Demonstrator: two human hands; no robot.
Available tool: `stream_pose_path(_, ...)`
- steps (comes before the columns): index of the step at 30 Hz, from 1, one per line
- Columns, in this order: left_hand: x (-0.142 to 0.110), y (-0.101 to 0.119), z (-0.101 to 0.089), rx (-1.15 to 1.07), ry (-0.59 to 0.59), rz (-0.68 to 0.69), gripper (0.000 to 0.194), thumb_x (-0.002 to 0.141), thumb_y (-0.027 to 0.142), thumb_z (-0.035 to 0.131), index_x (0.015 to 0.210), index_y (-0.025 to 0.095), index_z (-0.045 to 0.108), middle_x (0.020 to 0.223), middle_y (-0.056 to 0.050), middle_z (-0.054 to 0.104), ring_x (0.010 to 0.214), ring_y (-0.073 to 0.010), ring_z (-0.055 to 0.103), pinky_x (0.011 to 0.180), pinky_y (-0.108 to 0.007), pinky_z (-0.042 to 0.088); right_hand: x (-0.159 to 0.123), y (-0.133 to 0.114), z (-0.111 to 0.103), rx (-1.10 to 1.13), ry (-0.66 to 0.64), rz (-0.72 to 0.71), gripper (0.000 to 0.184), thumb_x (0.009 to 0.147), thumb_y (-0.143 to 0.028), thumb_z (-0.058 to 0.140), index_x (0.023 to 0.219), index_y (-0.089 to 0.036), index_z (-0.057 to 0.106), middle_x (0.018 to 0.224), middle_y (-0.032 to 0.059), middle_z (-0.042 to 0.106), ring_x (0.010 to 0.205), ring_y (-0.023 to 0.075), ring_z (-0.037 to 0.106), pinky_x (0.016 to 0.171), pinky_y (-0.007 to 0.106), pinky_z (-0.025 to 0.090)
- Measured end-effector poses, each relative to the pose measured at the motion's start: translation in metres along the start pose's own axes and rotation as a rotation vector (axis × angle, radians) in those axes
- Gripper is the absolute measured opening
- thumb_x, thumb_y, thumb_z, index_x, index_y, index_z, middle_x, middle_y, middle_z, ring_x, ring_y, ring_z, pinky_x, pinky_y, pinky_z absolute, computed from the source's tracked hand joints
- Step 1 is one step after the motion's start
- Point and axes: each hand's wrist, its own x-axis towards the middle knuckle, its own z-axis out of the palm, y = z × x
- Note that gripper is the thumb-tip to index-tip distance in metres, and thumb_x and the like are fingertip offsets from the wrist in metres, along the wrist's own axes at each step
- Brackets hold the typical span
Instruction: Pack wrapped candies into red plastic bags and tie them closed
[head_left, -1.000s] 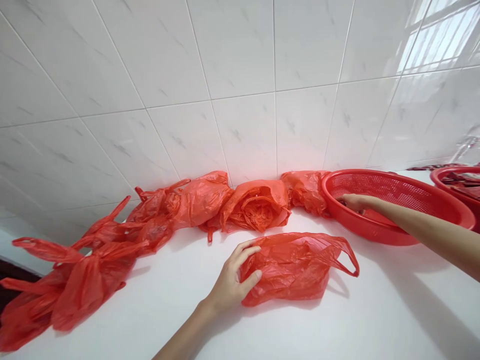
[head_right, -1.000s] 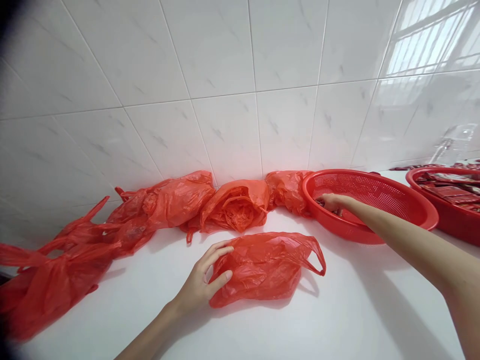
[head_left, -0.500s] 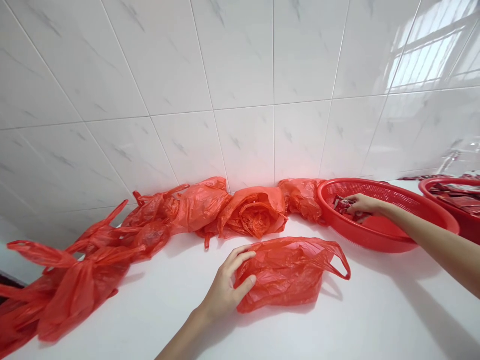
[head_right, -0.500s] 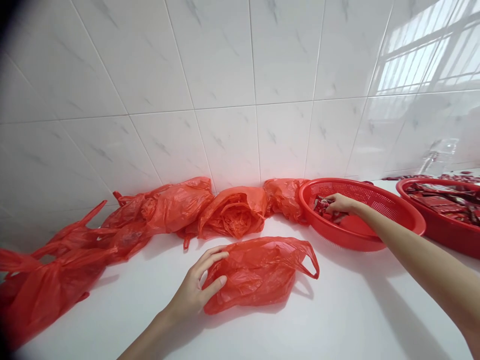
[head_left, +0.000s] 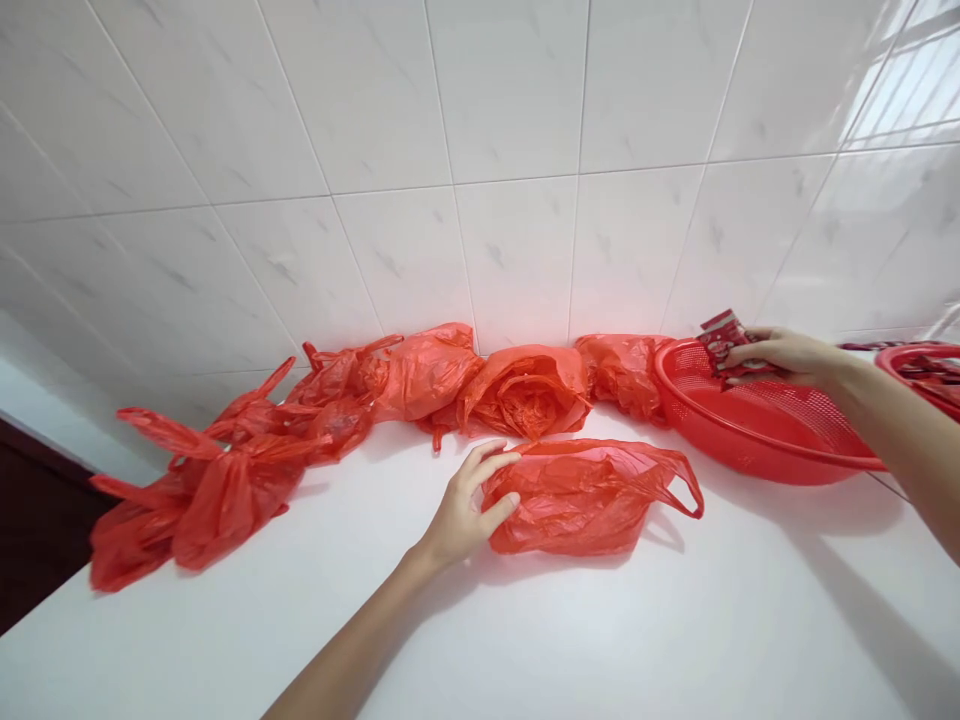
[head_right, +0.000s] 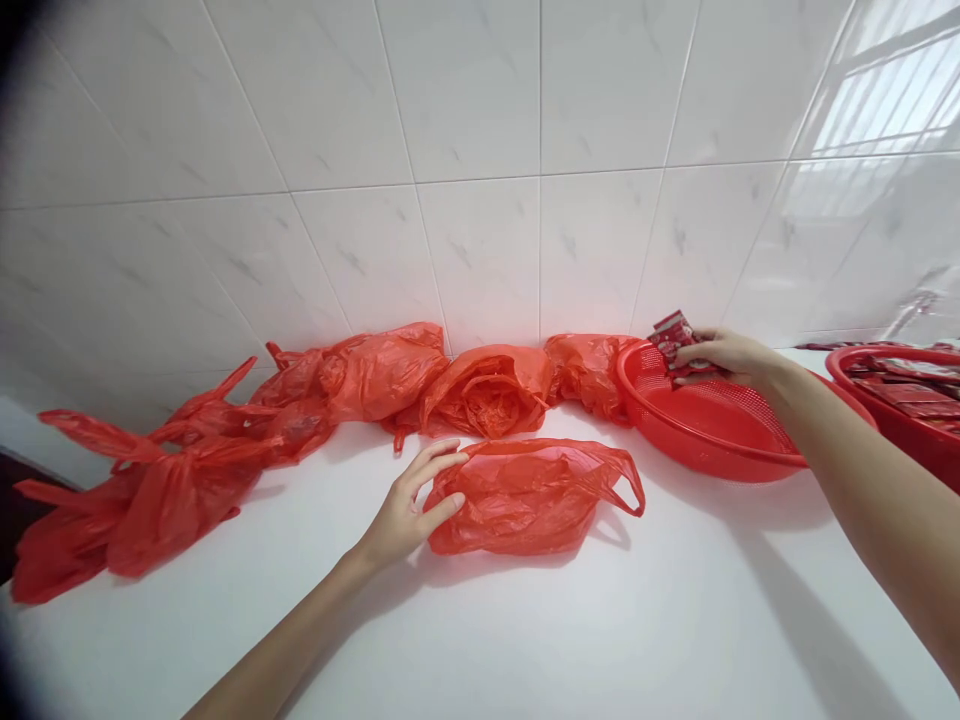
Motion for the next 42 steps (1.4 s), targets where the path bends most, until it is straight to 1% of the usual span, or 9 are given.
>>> stream_pose_path(3, 0.000, 0.002, 0.001, -0.012, 0.002, 0.014, 0.038, 0.088, 0.024, 0.061, 0.125, 0.027, 0.066, 0.142, -0.009, 0.057, 0.135, -0.0264, 0.052, 0.116, -0.048, 0.041, -0.012, -0.035, 0.012, 0.171, -0.109, 0.063, 0.008, 0.074, -0.013, 0.062, 0.082, -0.016, 0.064, 0.072, 0.0055, 0.068, 0.063, 0.0137, 0.064, 0.074, 0.031, 0.059)
stream_pose_path(8, 0.000, 0.001, 0.001, -0.016, 0.012, 0.006, 0.033, 0.090, 0.020, 0.055, 0.118, 0.026, 0.071, 0.141, -0.008, 0.057, 0.135, -0.0257, 0.052, 0.117, -0.048, 0.040, -0.040, -0.080, 0.073, 0.248, -0.645, -0.126, 0.032, 0.061, -0.021, 0.076, 0.090, -0.013, 0.067, 0.080, 0.0056, 0.072, 0.072, 0.0193, 0.070, 0.070, 0.033, 0.062)
stream_pose_path(11, 0.000, -0.004, 0.000, -0.011, -0.006, -0.024, 0.031, 0.090, 0.016, 0.052, 0.106, 0.026, 0.077, 0.141, -0.008, 0.057, 0.135, -0.0254, 0.052, 0.117, -0.047, 0.040, -0.050, -0.083, 0.123, 0.193, -0.912, -0.095, 0.036, 0.059, -0.018, 0.074, 0.094, -0.014, 0.066, 0.079, 0.0021, 0.071, 0.069, 0.0181, 0.072, 0.073, 0.034, 0.063)
stream_pose_path(14, 0.000, -0.010, -0.001, 0.019, -0.048, -0.064, 0.041, 0.087, 0.009, 0.047, 0.107, 0.026, 0.078, 0.143, -0.006, 0.057, 0.135, -0.0242, 0.053, 0.118, -0.046, 0.040, -0.052, -0.074, 0.166, 0.048, -1.050, -0.072, 0.027, 0.061, -0.015, 0.065, 0.088, -0.015, 0.064, 0.065, -0.0040, 0.065, 0.059, 0.0153, 0.068, 0.064, 0.028, 0.061)
stream_pose_path(20, -0.003, -0.019, 0.001, 0.110, -0.118, -0.100, 0.056, 0.084, 0.003, 0.042, 0.129, 0.023, 0.069, 0.153, -0.008, 0.049, 0.144, -0.0262, 0.044, 0.123, -0.051, 0.033, -0.054, -0.062, 0.197, -0.182, -0.996, -0.229, 0.036, 0.059, -0.007, 0.051, 0.089, -0.018, 0.068, 0.060, -0.0079, 0.058, 0.053, 0.0112, 0.060, 0.051, 0.019, 0.050)
stream_pose_path(26, -0.003, -0.021, 0.002, 0.137, -0.097, -0.107, 0.057, 0.085, 0.005, 0.045, 0.137, 0.022, 0.063, 0.153, -0.010, 0.049, 0.145, -0.0279, 0.043, 0.123, -0.052, 0.032, -0.053, -0.068, 0.202, -0.404, -0.793, -0.212, 0.064, 0.064, -0.004, 0.059, 0.124, -0.023, 0.068, 0.085, 0.0000, 0.073, 0.068, 0.0155, 0.068, 0.058, 0.020, 0.050)
stream_pose_path(31, -0.004, -0.026, 0.003, 0.200, -0.073, -0.127, 0.055, 0.087, 0.009, 0.049, 0.140, 0.020, 0.060, 0.154, -0.013, 0.048, 0.143, -0.0290, 0.045, 0.120, -0.051, 0.036, -0.051, -0.055, 0.217, -0.420, -0.636, -0.308, 0.053, 0.075, -0.004, 0.060, 0.126, -0.017, 0.067, 0.095, 0.0053, 0.074, 0.068, 0.0159, 0.067, 0.057, 0.021, 0.048)
stream_pose_path(37, -0.007, -0.035, 0.009, 0.325, 0.030, -0.006, 0.050, 0.090, 0.025, 0.060, 0.139, 0.022, 0.059, 0.153, -0.014, 0.048, 0.142, -0.0323, 0.044, 0.117, -0.052, 0.040, -0.061, -0.025, 0.225, -0.426, -0.493, -0.537, 0.039, 0.078, -0.002, 0.061, 0.113, -0.014, 0.071, 0.115, 0.0126, 0.070, 0.098, 0.0246, 0.068, 0.085, 0.033, 0.053)
stream_pose_path(42, -0.008, -0.036, 0.011, 0.500, 0.195, 0.058, 0.047, 0.085, 0.016, 0.061, 0.132, 0.020, 0.062, 0.154, -0.016, 0.045, 0.141, -0.0358, 0.044, 0.113, -0.059, 0.041, -0.071, 0.005, 0.221, -0.379, -0.351, -0.649, 0.047, 0.077, -0.001, 0.057, 0.121, -0.016, 0.068, 0.123, 0.0146, 0.065, 0.110, 0.0271, 0.064, 0.096, 0.040, 0.053)
